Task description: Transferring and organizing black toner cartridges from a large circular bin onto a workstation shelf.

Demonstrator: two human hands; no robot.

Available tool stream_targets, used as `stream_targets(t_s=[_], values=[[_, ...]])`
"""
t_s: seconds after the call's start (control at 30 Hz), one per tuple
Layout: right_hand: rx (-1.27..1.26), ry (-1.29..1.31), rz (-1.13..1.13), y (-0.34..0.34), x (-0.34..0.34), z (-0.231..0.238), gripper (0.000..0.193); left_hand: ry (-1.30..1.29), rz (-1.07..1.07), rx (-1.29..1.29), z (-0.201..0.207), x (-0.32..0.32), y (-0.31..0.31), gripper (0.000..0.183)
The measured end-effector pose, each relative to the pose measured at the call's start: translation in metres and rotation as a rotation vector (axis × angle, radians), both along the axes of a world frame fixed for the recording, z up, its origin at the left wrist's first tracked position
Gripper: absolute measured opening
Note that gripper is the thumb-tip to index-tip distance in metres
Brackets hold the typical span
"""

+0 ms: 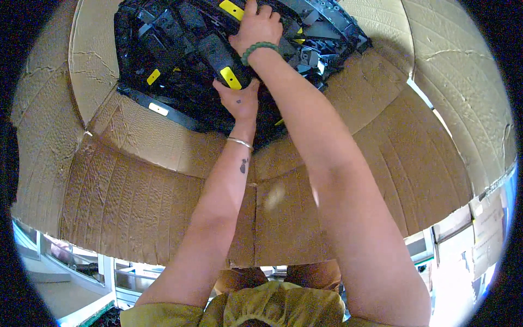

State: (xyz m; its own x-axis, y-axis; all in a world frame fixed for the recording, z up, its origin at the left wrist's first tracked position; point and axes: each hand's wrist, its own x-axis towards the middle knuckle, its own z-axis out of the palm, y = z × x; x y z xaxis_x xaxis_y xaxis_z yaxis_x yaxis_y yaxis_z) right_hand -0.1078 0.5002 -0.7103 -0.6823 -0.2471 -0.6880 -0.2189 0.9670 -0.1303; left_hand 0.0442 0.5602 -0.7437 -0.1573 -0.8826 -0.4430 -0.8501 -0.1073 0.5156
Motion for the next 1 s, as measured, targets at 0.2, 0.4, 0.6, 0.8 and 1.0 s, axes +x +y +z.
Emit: stream_targets(t_s=[0.2,0.4,0.6,0.8,1.0], values=[[-0.13,0.128,-0.039,0.085,-0.012,-0.037,0.081,-0.195,-0.079,0.306,0.008,-0.002,-0.001,0.08],[-0.274,0.141,-0.039,0.098,-0.016,-0.022,0.082,-0.054,0.005,0.212,0.016,0.009,-0.011,0.076],[-0.552,-0.081,-0.015,0.121,0.026,-0.011,0.079,-0.025,0.145,0.281,0.04,0.085,-0.04,0.072],[-0.317,-0.05,-0.137,0.141,0.069,-0.003,0.082,0.251,0.197,0.571,0.03,0.072,-0.036,0.063],[-0.395,-0.192,-0.145,0.128,0.066,-0.033,0.086,0.324,0.11,0.579,-0.009,0.01,-0.037,0.066]])
